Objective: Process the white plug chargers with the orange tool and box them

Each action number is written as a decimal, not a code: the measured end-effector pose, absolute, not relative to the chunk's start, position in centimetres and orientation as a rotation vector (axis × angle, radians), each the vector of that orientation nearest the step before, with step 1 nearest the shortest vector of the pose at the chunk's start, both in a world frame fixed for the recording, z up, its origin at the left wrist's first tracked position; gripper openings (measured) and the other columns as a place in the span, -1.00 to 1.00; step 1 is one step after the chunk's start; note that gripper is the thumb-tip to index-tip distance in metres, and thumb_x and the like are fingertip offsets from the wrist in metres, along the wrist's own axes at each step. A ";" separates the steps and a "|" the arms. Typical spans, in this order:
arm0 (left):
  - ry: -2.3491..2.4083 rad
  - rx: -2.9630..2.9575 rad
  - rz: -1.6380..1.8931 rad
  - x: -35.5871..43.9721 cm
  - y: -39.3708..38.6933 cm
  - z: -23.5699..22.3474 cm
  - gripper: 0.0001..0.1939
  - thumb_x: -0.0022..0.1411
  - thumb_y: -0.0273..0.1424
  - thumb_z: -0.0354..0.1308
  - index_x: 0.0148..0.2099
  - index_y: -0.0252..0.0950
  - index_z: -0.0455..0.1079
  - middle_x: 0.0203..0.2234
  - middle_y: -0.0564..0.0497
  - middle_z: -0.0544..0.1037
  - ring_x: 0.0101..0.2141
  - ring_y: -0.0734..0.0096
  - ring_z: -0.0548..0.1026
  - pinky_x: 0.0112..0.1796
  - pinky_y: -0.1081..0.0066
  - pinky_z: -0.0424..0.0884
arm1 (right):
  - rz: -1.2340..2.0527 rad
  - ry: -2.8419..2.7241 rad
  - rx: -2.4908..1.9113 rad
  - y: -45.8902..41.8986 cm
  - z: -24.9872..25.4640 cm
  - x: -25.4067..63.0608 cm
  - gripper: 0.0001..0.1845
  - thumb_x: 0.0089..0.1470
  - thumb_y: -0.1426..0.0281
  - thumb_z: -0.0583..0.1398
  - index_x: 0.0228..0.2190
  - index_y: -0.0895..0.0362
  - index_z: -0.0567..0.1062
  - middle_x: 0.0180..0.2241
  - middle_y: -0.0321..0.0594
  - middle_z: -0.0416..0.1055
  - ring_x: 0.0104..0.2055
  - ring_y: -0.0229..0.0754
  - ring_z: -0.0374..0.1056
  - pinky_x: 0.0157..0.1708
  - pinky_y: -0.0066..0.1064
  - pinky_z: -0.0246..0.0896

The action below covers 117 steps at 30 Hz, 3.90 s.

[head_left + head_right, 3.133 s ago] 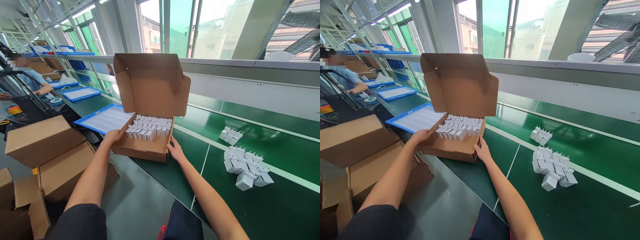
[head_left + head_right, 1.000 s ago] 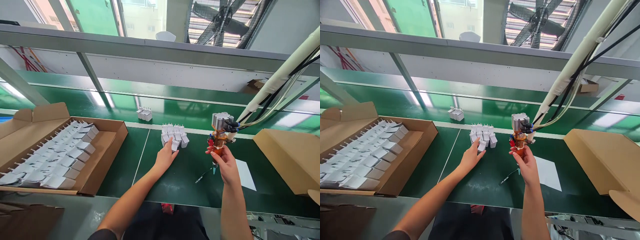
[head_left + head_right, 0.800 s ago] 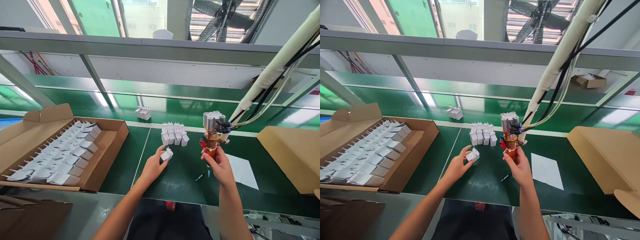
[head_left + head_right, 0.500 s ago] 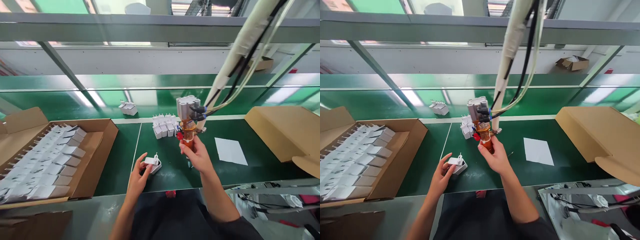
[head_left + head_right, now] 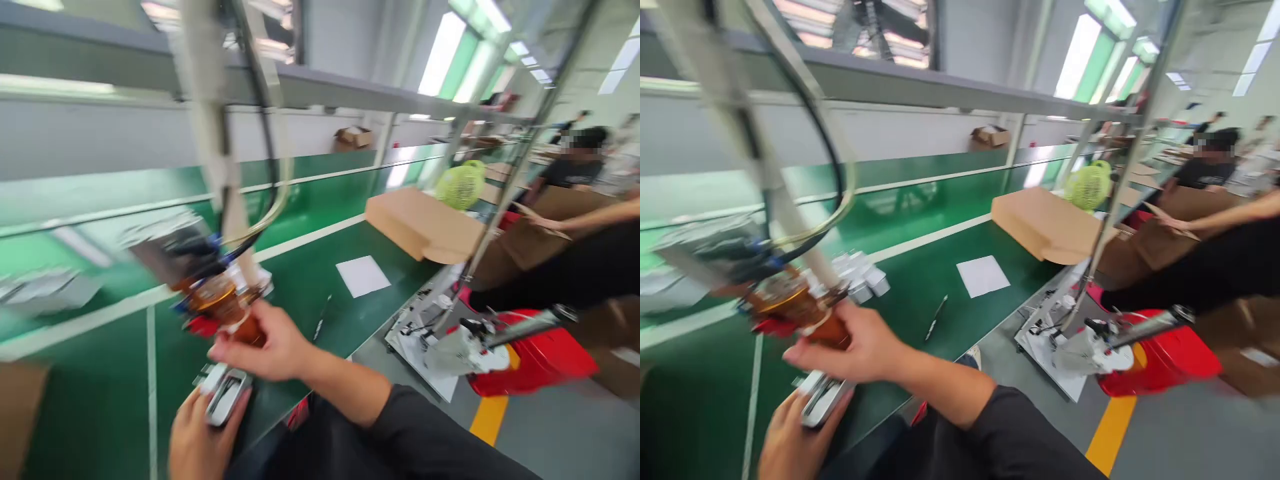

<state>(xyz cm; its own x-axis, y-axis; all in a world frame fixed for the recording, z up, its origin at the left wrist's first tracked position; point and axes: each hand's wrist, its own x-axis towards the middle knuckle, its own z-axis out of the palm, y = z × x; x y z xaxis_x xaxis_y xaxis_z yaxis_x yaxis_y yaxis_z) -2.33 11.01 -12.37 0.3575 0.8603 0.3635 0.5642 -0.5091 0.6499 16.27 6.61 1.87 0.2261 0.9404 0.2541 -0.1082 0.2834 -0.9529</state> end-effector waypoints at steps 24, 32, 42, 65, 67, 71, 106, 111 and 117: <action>1.202 1.927 0.790 -2.7 4.0 -4.8 -0.62 0.16 -0.17 0.29 -0.05 -0.27 0.52 -0.42 0.02 0.60 -0.39 0.31 0.55 -0.32 0.40 0.50 | 0.407 -1.150 -1.135 5.8 3.1 11.5 -0.83 0.02 0.30 0.26 -0.41 0.05 0.35 -0.62 -0.45 0.29 -0.61 -0.32 0.22 -0.53 -0.42 0.23; 1.183 1.900 0.773 -2.3 3.7 -4.9 -0.67 0.16 -0.20 0.28 -0.12 -0.31 0.51 -0.46 0.04 0.57 -0.42 0.36 0.52 -0.38 0.46 0.44 | 0.436 -1.173 -1.109 5.7 3.0 11.6 -0.85 0.04 0.32 0.26 -0.39 0.08 0.38 -0.62 -0.46 0.27 -0.61 -0.33 0.21 -0.52 -0.41 0.25; 1.139 1.764 0.896 -0.6 3.4 -6.6 -0.75 0.13 -0.26 0.24 -0.20 -0.31 0.45 -0.40 0.01 0.60 -0.49 0.41 0.47 -0.44 0.46 0.39 | 0.487 -1.154 -0.997 5.6 3.3 10.7 -0.64 -0.03 0.32 0.40 -0.33 0.04 0.31 -0.57 -0.48 0.32 -0.66 -0.37 0.15 -0.57 -0.42 0.22; 1.322 1.708 0.916 0.3 4.3 -7.0 -0.69 0.13 -0.20 0.25 -0.13 -0.24 0.37 -0.32 0.00 0.60 -0.30 0.24 0.57 -0.25 0.34 0.44 | 0.642 -1.161 -0.749 5.7 2.9 12.0 -0.74 0.13 0.23 0.26 -0.26 0.02 0.30 -0.42 -0.37 0.39 -0.62 -0.37 0.21 -0.66 -0.47 0.16; 1.336 1.685 0.863 -0.8 5.1 -6.9 -0.68 0.14 -0.17 0.25 -0.13 -0.23 0.37 -0.32 0.03 0.59 -0.31 0.28 0.55 -0.26 0.37 0.43 | 0.650 -1.112 -0.761 5.6 2.8 12.5 -0.77 0.12 0.28 0.27 -0.25 0.03 0.32 -0.39 -0.37 0.42 -0.63 -0.39 0.22 -0.67 -0.50 0.17; 1.299 1.697 0.766 -2.6 6.1 -6.8 -0.68 0.11 -0.22 0.27 -0.10 -0.21 0.39 -0.29 0.04 0.59 -0.26 0.26 0.54 -0.21 0.36 0.44 | 0.576 -1.024 -0.886 5.4 2.8 13.6 -0.77 0.07 0.43 0.31 -0.25 0.04 0.38 -0.39 -0.41 0.45 -0.67 -0.43 0.21 -0.72 -0.54 0.13; 1.464 2.418 0.454 -2.2 6.1 -6.4 -0.65 0.35 -0.21 0.16 0.13 -0.18 0.35 -0.31 -0.01 0.58 -0.26 0.22 0.55 -0.32 0.41 0.41 | 0.536 -0.949 -1.133 3.6 0.9 18.3 -0.69 -0.01 0.29 0.39 -0.33 0.08 0.37 -0.54 -0.41 0.43 -0.70 -0.37 0.23 -0.72 -0.49 0.18; 1.793 2.364 0.393 -3.4 12.0 -4.0 -0.54 0.40 -0.17 0.06 0.24 -0.26 0.23 -0.20 -0.14 0.56 -0.20 0.12 0.56 -0.25 0.35 0.44 | 0.568 -0.952 -1.169 2.6 0.4 20.2 -0.70 -0.02 0.29 0.39 -0.31 0.09 0.40 -0.53 -0.39 0.46 -0.69 -0.36 0.23 -0.71 -0.48 0.20; 1.977 2.273 0.356 -5.2 19.8 -2.7 -0.44 0.42 -0.25 0.07 0.31 -0.49 0.13 0.00 -0.38 0.50 0.02 -0.13 0.46 -0.01 0.08 0.42 | 0.583 -0.949 -1.199 1.7 -0.4 21.8 -0.71 0.00 0.31 0.38 -0.29 0.09 0.42 -0.53 -0.37 0.46 -0.67 -0.34 0.25 -0.69 -0.47 0.23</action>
<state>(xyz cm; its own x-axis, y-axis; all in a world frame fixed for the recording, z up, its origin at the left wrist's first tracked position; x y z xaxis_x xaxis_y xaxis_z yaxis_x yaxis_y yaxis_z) -5.16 19.79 -2.69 0.1251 0.9865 0.1053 0.9612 -0.1468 0.2334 21.82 1.69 -0.44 0.5065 0.8082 0.3005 0.0975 0.2926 -0.9512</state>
